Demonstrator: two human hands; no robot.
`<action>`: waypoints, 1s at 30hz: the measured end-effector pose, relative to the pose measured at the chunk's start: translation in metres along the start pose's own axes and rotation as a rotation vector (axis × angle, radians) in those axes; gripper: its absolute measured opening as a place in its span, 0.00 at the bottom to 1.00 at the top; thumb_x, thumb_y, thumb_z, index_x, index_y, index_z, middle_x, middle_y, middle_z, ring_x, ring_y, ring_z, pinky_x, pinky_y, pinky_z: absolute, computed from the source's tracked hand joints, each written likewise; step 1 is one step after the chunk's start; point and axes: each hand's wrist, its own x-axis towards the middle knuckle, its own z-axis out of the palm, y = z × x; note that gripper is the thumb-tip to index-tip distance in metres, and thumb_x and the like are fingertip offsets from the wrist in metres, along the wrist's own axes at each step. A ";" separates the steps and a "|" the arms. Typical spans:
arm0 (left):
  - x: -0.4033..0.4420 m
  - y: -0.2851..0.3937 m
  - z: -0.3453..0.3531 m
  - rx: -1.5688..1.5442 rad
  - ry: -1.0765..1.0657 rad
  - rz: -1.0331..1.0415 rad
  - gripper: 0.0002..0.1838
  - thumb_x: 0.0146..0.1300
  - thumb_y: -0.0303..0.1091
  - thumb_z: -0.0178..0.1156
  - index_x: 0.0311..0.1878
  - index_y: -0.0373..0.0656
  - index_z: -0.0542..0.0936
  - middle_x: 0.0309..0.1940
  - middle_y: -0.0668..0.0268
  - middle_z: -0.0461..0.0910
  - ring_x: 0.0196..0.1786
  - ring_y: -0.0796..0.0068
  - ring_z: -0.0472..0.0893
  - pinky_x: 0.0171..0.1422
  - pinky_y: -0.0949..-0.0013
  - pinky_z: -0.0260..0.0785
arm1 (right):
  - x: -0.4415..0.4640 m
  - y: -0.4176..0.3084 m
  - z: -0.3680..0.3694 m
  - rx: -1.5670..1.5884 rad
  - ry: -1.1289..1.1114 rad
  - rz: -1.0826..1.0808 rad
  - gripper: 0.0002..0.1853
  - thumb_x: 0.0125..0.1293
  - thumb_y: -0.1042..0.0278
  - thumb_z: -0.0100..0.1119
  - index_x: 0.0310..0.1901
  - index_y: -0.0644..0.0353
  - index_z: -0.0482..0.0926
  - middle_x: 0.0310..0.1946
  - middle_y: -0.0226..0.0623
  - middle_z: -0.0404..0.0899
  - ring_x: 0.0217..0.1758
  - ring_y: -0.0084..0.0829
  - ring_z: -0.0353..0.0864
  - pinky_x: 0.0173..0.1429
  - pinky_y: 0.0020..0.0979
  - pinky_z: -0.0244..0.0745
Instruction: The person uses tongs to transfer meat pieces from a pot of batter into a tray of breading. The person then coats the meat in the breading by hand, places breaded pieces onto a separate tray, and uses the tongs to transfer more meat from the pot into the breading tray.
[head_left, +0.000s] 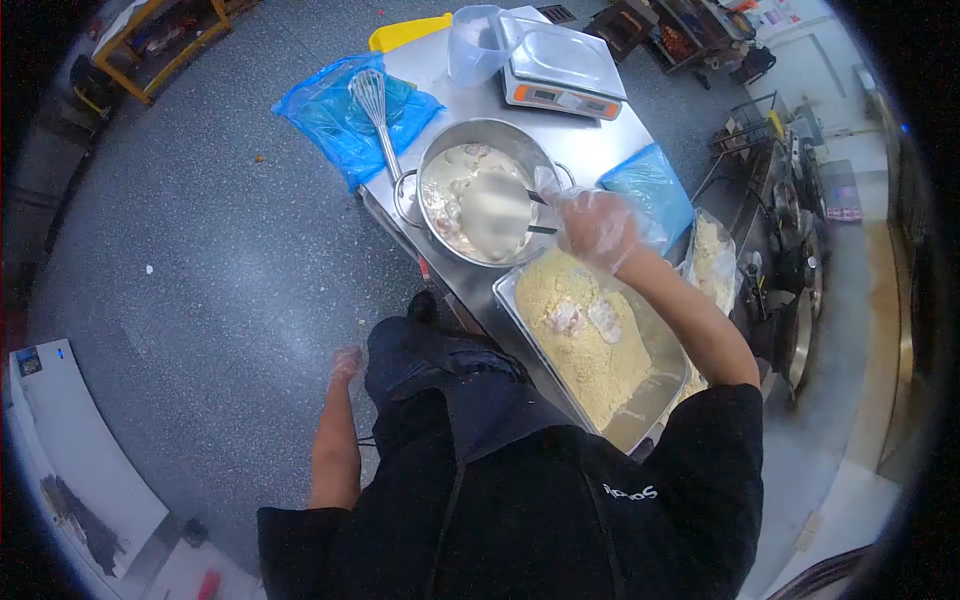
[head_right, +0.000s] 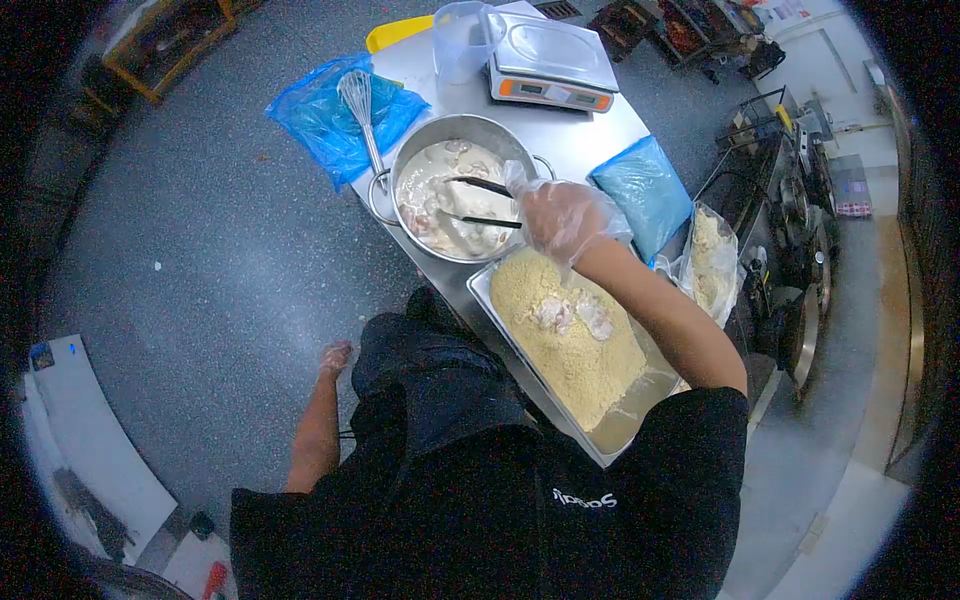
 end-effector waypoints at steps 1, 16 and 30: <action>0.000 0.000 -0.004 -0.011 -0.008 0.030 0.19 0.63 0.45 0.41 0.42 0.44 0.78 0.43 0.54 0.77 0.45 0.51 0.76 0.50 0.51 0.66 | 0.000 0.000 -0.001 0.030 -0.025 0.016 0.26 0.48 0.60 0.56 0.53 0.52 0.71 0.29 0.46 0.78 0.34 0.42 0.80 0.35 0.41 0.75; 0.011 0.043 -0.033 0.177 -0.110 -0.061 0.16 0.62 0.40 0.43 0.43 0.44 0.77 0.42 0.53 0.77 0.44 0.54 0.78 0.49 0.52 0.68 | 0.005 0.000 -0.006 0.396 -0.235 0.103 0.18 0.56 0.53 0.52 0.40 0.59 0.78 0.34 0.52 0.78 0.38 0.46 0.79 0.44 0.43 0.73; 0.013 0.031 -0.024 0.061 -0.105 -0.167 0.17 0.62 0.40 0.40 0.40 0.43 0.78 0.42 0.53 0.77 0.45 0.51 0.76 0.50 0.53 0.68 | -0.036 0.078 -0.018 0.423 0.044 0.006 0.24 0.57 0.55 0.57 0.54 0.53 0.73 0.43 0.44 0.77 0.46 0.38 0.75 0.54 0.38 0.66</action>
